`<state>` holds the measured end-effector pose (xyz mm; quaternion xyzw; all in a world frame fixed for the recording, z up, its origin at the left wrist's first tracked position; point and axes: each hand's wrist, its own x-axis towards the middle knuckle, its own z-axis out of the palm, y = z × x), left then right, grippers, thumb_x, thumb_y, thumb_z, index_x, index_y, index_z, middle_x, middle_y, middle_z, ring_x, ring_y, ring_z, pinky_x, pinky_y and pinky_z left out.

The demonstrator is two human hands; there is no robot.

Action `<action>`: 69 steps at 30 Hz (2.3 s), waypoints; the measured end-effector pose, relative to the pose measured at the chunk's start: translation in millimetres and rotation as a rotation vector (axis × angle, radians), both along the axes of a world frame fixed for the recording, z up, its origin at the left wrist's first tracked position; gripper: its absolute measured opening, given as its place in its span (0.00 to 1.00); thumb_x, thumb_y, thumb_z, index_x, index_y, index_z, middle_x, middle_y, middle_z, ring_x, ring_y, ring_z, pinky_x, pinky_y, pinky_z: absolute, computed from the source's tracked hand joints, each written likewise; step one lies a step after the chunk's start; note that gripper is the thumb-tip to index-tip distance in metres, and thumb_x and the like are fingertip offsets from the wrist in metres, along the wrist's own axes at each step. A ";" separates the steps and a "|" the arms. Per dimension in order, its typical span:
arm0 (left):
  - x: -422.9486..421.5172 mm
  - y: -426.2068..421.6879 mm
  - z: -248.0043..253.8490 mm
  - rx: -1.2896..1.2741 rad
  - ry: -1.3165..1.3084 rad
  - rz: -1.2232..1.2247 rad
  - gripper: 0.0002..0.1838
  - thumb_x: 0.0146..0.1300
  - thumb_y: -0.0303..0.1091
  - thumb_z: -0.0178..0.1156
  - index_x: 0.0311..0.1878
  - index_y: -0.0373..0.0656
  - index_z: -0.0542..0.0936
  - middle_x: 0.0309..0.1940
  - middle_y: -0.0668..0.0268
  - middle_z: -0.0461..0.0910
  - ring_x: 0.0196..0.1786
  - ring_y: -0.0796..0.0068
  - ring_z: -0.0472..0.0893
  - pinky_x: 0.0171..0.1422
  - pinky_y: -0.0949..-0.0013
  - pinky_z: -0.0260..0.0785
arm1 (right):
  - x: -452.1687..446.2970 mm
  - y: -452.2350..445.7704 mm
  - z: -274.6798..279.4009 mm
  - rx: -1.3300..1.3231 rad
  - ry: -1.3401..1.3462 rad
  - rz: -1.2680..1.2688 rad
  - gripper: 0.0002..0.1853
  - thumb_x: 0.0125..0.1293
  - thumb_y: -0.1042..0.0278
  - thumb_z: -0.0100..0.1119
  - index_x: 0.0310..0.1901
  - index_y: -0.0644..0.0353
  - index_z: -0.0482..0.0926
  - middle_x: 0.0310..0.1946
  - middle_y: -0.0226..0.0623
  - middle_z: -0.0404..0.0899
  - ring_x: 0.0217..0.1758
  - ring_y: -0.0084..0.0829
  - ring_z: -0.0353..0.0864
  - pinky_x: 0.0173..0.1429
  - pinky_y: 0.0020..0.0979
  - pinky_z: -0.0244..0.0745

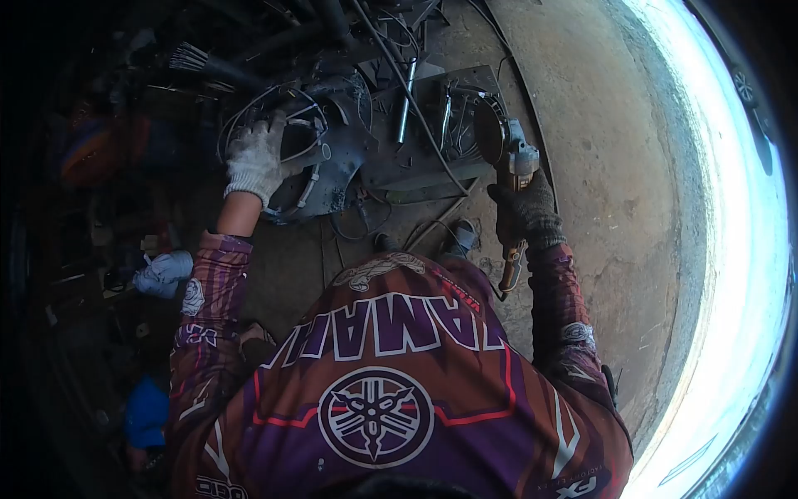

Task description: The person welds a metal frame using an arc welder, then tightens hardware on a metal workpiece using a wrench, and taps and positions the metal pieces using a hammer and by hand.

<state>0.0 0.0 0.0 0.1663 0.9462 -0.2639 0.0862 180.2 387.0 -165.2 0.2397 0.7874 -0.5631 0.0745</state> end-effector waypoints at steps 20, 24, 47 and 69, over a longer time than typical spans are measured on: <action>106.7 127.4 -191.4 1.803 -1.768 0.664 0.25 0.73 0.44 0.60 0.66 0.40 0.73 0.55 0.58 0.80 0.58 0.63 0.81 0.62 0.61 0.77 | -70.2 -29.3 10.2 -0.919 0.412 -0.263 0.31 0.65 0.58 0.66 0.65 0.66 0.70 0.54 0.48 0.81 0.53 0.45 0.84 0.58 0.45 0.82; 117.7 112.4 -215.6 1.851 -1.823 0.644 0.23 0.74 0.43 0.58 0.64 0.41 0.73 0.53 0.59 0.80 0.58 0.66 0.81 0.63 0.63 0.78 | -56.9 -41.2 -15.6 -0.995 0.327 -0.296 0.34 0.65 0.54 0.65 0.66 0.67 0.69 0.56 0.49 0.79 0.56 0.47 0.82 0.61 0.47 0.80; 243.1 -53.2 -282.4 1.348 -0.945 0.379 0.27 0.71 0.51 0.55 0.63 0.40 0.75 0.51 0.47 0.81 0.52 0.46 0.82 0.54 0.57 0.75 | -5.7 -193.4 -128.3 -1.565 -0.055 -0.142 0.33 0.61 0.55 0.73 0.62 0.62 0.70 0.51 0.39 0.78 0.57 0.41 0.79 0.66 0.45 0.74; 147.1 -4.6 -353.8 1.305 -0.399 1.016 0.22 0.57 0.44 0.68 0.49 0.39 0.81 0.39 0.57 0.86 0.44 0.64 0.86 0.49 0.59 0.75 | 25.2 -87.7 -165.9 -0.750 -0.558 -0.097 0.33 0.68 0.54 0.67 0.67 0.66 0.68 0.42 0.37 0.80 0.38 0.29 0.82 0.41 0.33 0.81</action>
